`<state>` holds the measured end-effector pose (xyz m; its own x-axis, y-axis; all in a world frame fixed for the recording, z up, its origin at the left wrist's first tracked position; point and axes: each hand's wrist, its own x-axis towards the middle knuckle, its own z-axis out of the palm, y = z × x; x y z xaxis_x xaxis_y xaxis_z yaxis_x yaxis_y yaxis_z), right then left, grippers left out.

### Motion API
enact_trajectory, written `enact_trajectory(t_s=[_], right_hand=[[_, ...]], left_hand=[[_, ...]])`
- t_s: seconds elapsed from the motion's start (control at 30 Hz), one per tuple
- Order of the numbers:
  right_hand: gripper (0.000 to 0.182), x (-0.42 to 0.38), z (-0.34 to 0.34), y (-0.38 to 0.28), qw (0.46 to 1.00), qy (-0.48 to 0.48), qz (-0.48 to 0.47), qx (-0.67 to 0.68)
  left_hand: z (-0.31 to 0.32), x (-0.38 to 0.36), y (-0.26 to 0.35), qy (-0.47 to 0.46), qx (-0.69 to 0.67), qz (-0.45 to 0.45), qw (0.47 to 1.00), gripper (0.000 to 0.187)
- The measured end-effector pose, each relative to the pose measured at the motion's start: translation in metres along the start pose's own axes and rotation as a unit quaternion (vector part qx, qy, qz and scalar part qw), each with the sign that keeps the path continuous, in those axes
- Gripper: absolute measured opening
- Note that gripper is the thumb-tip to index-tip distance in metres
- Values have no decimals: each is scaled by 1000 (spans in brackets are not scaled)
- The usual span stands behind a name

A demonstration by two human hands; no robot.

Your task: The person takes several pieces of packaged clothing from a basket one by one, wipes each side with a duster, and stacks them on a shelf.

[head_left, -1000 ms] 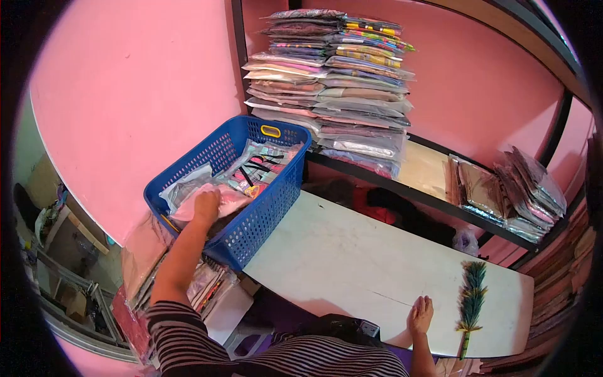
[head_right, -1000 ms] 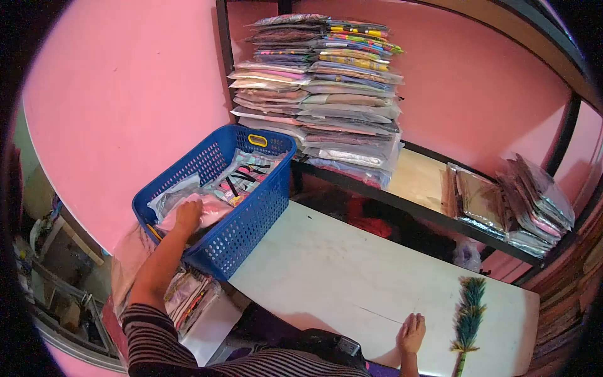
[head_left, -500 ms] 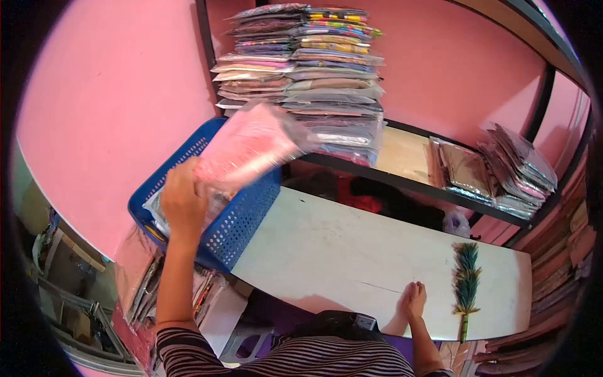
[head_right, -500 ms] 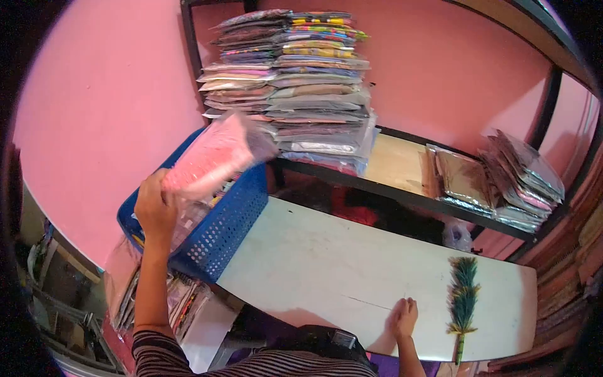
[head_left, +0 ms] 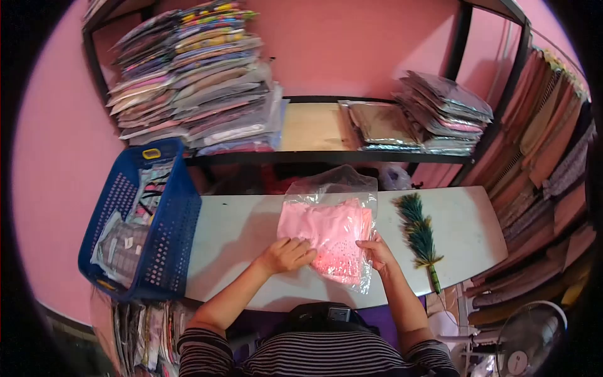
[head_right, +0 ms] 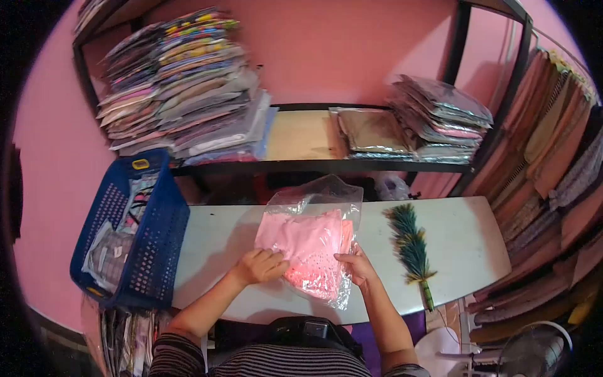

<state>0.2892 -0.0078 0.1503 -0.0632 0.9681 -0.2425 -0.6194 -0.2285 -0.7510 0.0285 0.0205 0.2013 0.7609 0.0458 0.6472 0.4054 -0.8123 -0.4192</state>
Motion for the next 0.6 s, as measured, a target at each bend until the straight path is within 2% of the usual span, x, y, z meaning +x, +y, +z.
enact_trajectory(t_s=[0.03,0.07,0.1,0.13,0.17,0.2,0.23,0.27,0.3,0.33,0.37,0.4,0.43,0.47,0.5,0.53,0.6], right_hand=[[52,1,-15,1,1000,10,-3,2],[53,5,-38,8,999,18,-20,-30],[55,6,-59,13,997,27,-35,-62],[56,4,-76,16,992,47,-49,-103],[56,-1,-96,23,992,55,-48,-102],[54,-8,-122,36,983,106,-40,-146],[52,-12,-145,52,969,155,-33,-190],[51,-12,-170,76,947,169,-34,-270],[49,-14,-186,93,919,182,-33,-348],[46,-25,-172,93,919,187,-46,-345],[45,-33,-161,91,929,174,-14,-326],[43,-35,-155,91,910,184,-6,-372],[42,-36,-152,90,888,193,3,-418],[42,-35,-157,90,887,194,9,-419],[41,-33,-162,90,915,201,-10,-349],[40,-31,-167,89,938,207,-31,-277],[39,-28,-173,81,935,226,-42,-270]], left_hand=[[15,-7,11,-6,-13,5,1000,16],[29,-22,24,-64,-83,-12,994,25],[33,-27,34,-64,-93,-10,994,25],[36,-30,42,-152,-209,-48,965,35],[38,-33,49,-237,-318,-84,914,44],[33,-34,55,-247,-358,-175,883,52],[41,-47,67,-247,-362,-173,882,52],[58,-68,83,-219,-320,-340,857,51],[75,-87,98,-187,-268,-498,804,50],[93,-103,110,-190,-272,-498,801,50],[111,-117,122,-182,-297,-605,716,43],[115,-116,127,-171,-315,-700,617,38],[117,-116,131,-175,-317,-702,613,38],[121,-117,132,-124,-435,-744,492,31],[122,-116,134,-68,-538,-763,353,24],[123,-118,132,-49,-551,-758,345,15],[114,-116,132,-49,-557,-755,344,17]])
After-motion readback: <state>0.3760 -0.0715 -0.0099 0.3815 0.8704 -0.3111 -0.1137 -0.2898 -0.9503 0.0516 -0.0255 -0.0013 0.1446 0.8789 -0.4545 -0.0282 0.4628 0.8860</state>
